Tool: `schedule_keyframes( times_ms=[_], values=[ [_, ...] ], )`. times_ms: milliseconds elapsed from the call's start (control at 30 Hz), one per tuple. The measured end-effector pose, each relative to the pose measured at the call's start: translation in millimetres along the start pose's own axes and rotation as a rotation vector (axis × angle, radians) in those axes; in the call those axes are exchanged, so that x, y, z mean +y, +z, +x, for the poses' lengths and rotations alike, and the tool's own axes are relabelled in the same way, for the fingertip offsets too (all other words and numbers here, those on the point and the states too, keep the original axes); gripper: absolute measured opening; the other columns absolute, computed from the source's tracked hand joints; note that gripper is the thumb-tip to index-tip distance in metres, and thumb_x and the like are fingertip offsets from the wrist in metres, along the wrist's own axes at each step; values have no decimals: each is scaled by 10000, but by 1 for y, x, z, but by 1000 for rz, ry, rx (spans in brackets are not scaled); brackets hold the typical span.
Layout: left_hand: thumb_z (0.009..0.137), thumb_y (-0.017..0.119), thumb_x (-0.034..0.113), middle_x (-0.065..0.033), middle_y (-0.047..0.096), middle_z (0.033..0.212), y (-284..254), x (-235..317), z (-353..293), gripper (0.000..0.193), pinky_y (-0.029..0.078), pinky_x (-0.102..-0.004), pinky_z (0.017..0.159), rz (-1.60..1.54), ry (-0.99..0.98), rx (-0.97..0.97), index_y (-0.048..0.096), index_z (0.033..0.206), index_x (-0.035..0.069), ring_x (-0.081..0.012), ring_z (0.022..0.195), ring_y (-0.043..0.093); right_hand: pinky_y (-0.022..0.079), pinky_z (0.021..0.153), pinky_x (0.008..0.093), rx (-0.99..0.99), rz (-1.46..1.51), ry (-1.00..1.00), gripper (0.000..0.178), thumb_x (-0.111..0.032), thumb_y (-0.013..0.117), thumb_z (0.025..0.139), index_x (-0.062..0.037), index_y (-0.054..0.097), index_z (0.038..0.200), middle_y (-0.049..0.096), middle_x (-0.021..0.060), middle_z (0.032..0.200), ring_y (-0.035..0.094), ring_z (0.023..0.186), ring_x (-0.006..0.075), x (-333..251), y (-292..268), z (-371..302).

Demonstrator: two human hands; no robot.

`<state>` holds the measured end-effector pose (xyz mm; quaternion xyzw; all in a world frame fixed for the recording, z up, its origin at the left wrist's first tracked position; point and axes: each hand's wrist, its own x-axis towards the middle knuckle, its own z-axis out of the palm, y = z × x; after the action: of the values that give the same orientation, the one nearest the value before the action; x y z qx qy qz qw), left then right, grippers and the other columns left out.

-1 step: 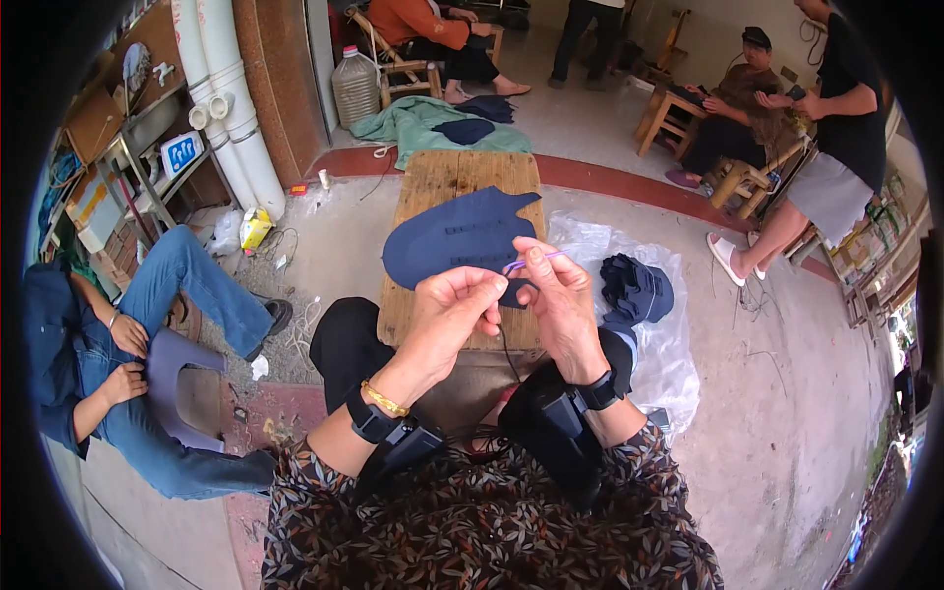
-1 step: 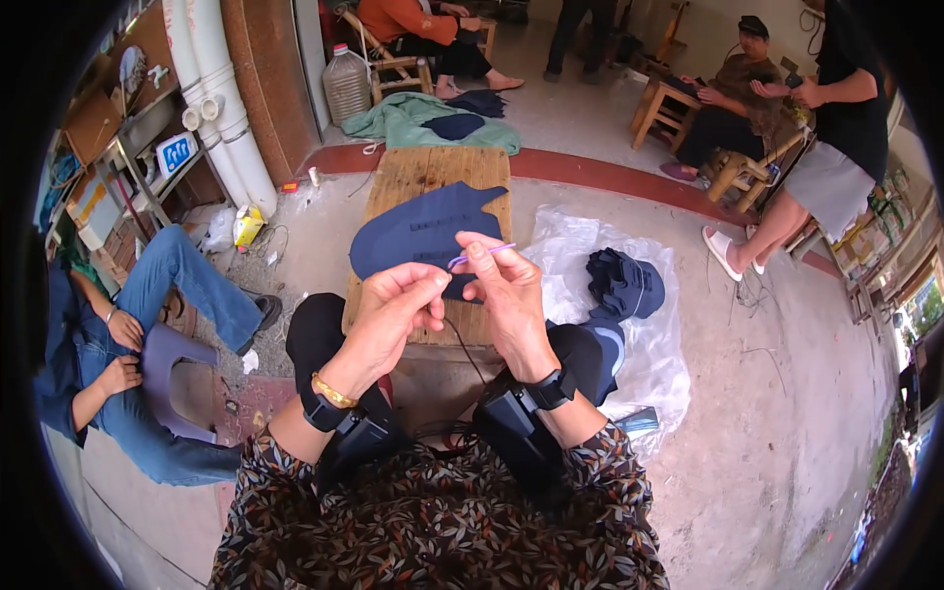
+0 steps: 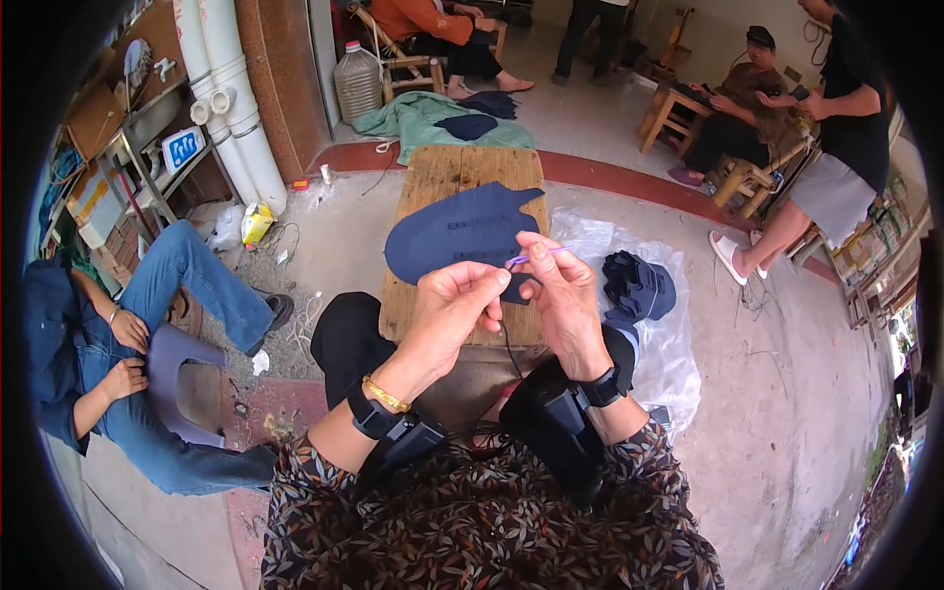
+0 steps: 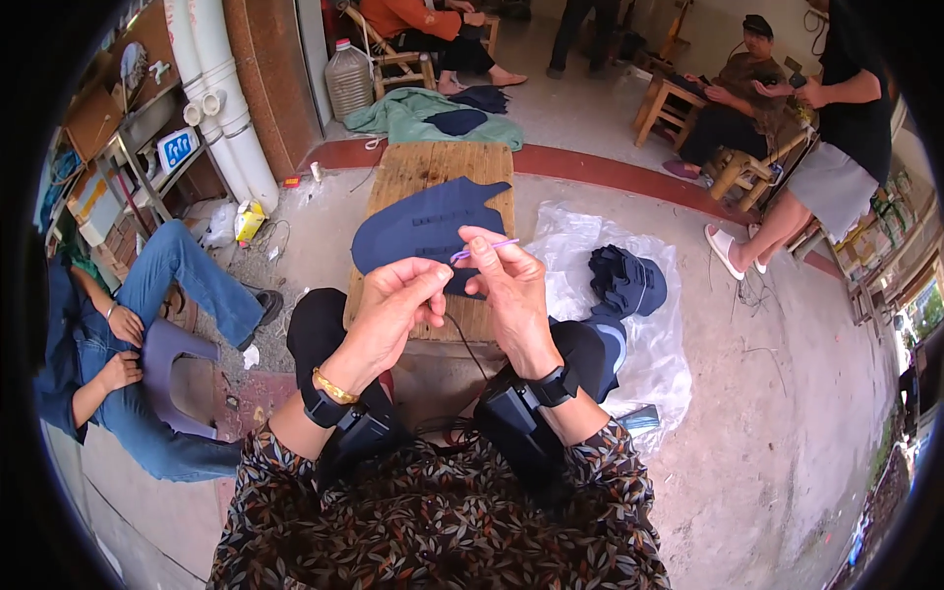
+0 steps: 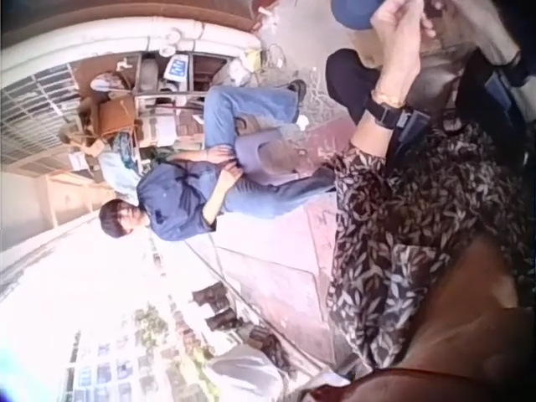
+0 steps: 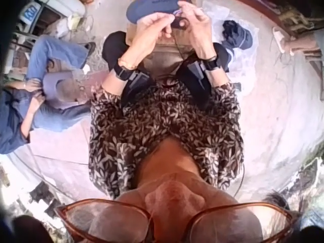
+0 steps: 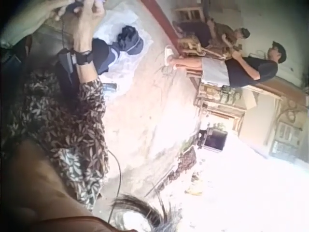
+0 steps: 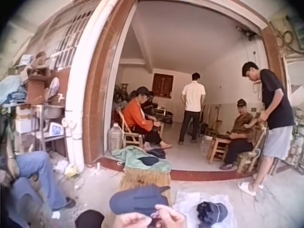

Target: The recorder is sewing or threading laces/strings through the upper component of a shoe.

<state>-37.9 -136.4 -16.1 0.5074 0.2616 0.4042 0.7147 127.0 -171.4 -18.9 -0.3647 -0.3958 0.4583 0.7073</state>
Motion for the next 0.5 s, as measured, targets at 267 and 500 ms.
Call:
schedule_keyframes(
  times_ms=[267,500],
  values=[
    [1002,670,193,-21,638,799,-3,2,-1,184,537,-239,562,-36,12,22,673,1014,9,-76,662,601,538,610,225,-15,-206,-162,206,-158,691,989,-6,750,1114,723,100,1151,696,868,125,5,8,-4],
    [1017,651,178,-27,645,763,13,1,-6,184,554,-238,558,26,129,116,648,1020,-5,-77,635,618,550,611,199,1,-281,-319,182,-37,704,954,-22,752,1129,677,80,1111,638,804,75,6,15,-14]
  ],
)
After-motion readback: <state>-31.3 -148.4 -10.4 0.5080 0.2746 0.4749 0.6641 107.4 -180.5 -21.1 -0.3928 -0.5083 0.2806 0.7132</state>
